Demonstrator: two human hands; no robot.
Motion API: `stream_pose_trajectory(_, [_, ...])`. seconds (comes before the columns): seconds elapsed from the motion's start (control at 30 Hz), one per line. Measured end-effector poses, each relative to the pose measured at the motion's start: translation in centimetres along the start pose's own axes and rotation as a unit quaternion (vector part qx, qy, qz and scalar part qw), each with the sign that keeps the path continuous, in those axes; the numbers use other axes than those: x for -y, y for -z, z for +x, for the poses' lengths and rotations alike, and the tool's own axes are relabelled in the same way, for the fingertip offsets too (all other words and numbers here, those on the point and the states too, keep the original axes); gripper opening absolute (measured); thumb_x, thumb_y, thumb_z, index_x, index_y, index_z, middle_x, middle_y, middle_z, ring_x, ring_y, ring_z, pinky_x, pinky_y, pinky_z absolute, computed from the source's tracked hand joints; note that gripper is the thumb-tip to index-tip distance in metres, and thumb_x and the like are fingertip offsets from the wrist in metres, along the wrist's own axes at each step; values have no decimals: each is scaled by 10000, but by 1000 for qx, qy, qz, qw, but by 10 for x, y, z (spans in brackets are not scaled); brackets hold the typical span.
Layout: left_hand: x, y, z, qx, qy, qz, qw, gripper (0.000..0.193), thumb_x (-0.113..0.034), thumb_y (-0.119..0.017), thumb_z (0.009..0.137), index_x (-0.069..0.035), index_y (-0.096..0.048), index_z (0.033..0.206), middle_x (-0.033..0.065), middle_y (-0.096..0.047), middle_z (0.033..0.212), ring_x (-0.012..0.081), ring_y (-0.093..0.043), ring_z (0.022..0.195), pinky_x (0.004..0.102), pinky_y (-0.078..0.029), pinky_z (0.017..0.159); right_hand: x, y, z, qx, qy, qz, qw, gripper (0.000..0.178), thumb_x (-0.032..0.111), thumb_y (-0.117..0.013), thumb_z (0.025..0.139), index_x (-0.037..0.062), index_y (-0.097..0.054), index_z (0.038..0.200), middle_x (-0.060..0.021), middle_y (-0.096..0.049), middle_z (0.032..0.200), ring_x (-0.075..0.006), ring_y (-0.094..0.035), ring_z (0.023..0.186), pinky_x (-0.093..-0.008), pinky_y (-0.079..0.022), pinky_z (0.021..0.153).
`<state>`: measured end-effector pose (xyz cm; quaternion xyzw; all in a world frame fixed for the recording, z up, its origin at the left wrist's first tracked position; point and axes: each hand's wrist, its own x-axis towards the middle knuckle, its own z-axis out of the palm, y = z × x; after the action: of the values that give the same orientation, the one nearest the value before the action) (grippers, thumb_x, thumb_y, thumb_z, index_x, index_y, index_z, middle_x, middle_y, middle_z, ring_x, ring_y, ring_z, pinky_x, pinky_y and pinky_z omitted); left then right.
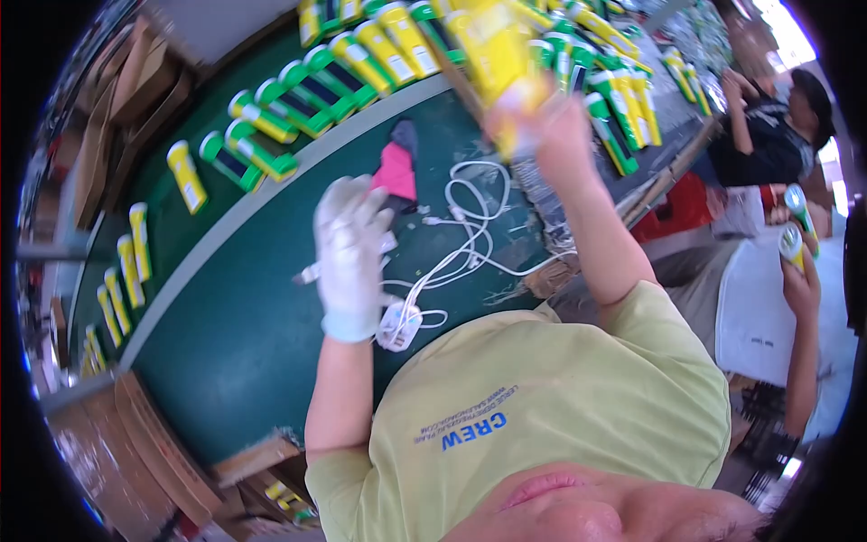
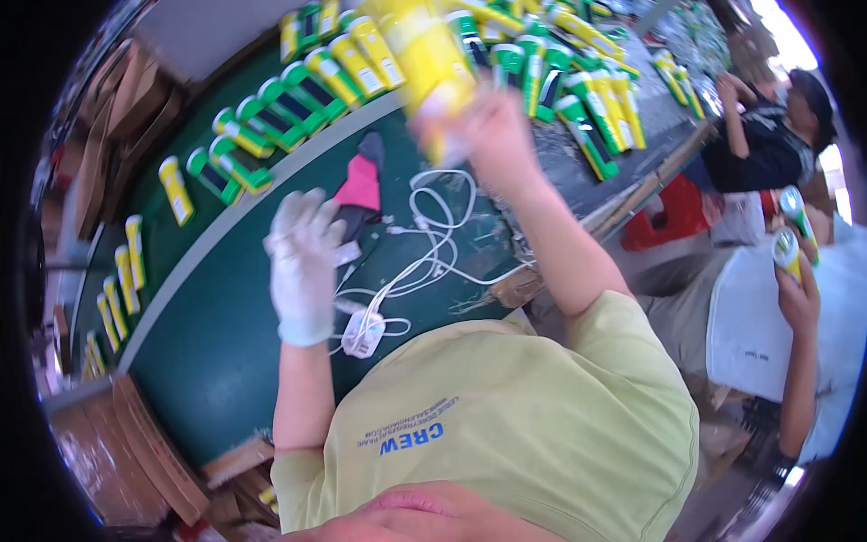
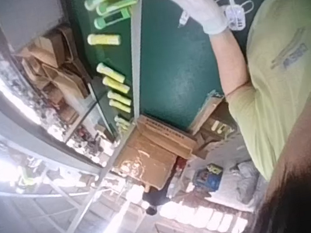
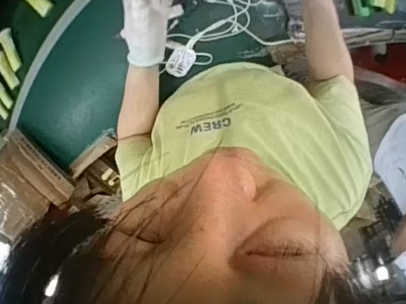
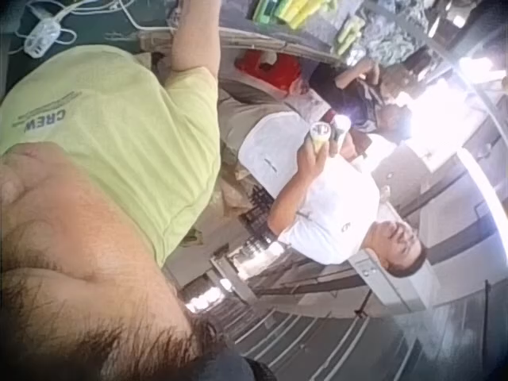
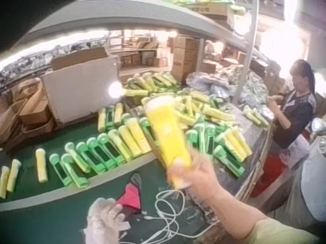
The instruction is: Assembling and testing LED flashlights on a factory production line.
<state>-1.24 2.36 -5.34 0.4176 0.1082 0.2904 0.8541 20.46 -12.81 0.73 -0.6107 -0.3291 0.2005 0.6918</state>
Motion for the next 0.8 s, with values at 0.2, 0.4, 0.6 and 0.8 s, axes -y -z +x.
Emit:
stream_pose_trajectory(0.2, [-19,43,17,-161,47,106,980,617,-374,-542,971,-41,-320,1441,141,-450,1385,272,-473,1234,405,-380,1019,1,52,9,116,-8,-601,791,623,580,-672,770,99,-609,1160,-150,-680,820,-339,-682,807,-439,-539,725])
stream_pose_trajectory(0.4, [-22,105,58,-254,36,205,945,626,-352,-576,957,-22,-340,1433,139,-461,1372,264,-477,1238,391,-386,1019,-10,205,101,-163,-91,-761,621,572,586,-640,798,139,-631,1154,-125,-699,1040,-296,-668,995,-425,-522,834])
stream_pose_trajectory(0.6, [-28,158,130,-292,-34,424,856,670,-314,-610,932,8,-322,1444,174,-501,1356,252,-530,1199,350,-377,1054,-34,258,118,-222,-41,-788,573,276,257,-587,879,63,-629,1071,-112,-661,1126,-296,-653,1031,-427,-529,844])
stream_pose_trajectory(0.8, [-31,146,176,-266,28,454,850,621,-344,-737,818,-7,-524,1296,108,-609,1191,228,-581,1068,362,-443,939,-13,170,49,-162,85,-584,791,279,214,-608,851,122,-681,1104,-95,-684,1026,-310,-657,940,-397,-514,820])
